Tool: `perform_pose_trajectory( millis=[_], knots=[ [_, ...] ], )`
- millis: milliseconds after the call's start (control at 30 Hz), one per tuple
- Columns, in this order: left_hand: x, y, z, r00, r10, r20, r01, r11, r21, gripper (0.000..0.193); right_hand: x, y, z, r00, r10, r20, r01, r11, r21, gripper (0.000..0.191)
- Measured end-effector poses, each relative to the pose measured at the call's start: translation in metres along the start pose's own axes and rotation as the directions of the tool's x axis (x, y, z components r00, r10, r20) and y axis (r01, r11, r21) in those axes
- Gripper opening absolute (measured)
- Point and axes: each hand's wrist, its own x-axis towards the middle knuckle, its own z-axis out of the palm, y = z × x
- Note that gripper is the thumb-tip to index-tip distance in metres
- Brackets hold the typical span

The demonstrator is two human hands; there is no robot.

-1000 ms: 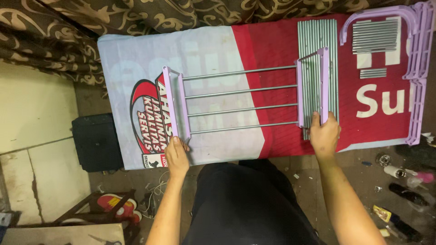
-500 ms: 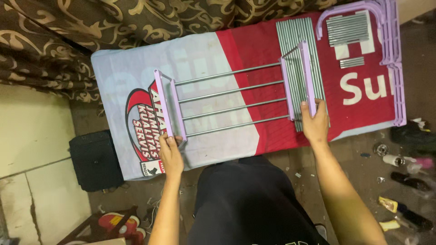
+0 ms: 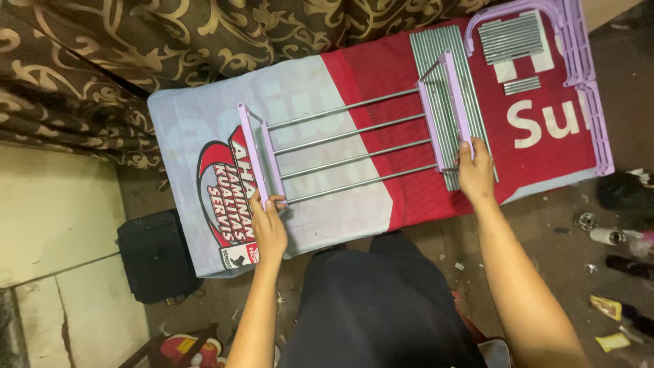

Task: The person assembles a small clothes drying rack on a bed, fitting metal bars between two purple plastic end frames, pressing each bar into place and aligning the frame, then lifts the finished rack upright at the end.

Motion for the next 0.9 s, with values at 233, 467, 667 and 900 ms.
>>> perform_pose_trajectory(
  millis=[233,467,667,900],
  knots=[
    [-0.001,-0.015,0.008,0.998,-0.047,-0.037,0.049,0.997,0.052,0.035,0.004,0.010,-0.008,0.996,0.058,0.071,-0.060,0.998,0.033,0.029],
    [0.001,0.010,0.005,0.980,0.001,-0.200,0.090,0.891,0.445,0.047,0.012,0.012,-0.026,0.961,0.000,0.276,-0.094,0.940,0.327,0.039],
    [-0.018,0.071,0.052,0.896,0.316,-0.311,-0.031,0.744,0.667,0.047,0.027,-0.026,-0.076,0.956,-0.171,0.237,0.167,0.985,0.038,0.052],
    [-0.024,0.066,0.181,0.985,0.152,0.081,-0.170,0.790,0.589,0.056,0.018,-0.067,-0.051,0.817,-0.470,0.335,0.550,0.809,-0.206,0.075]
  ],
)
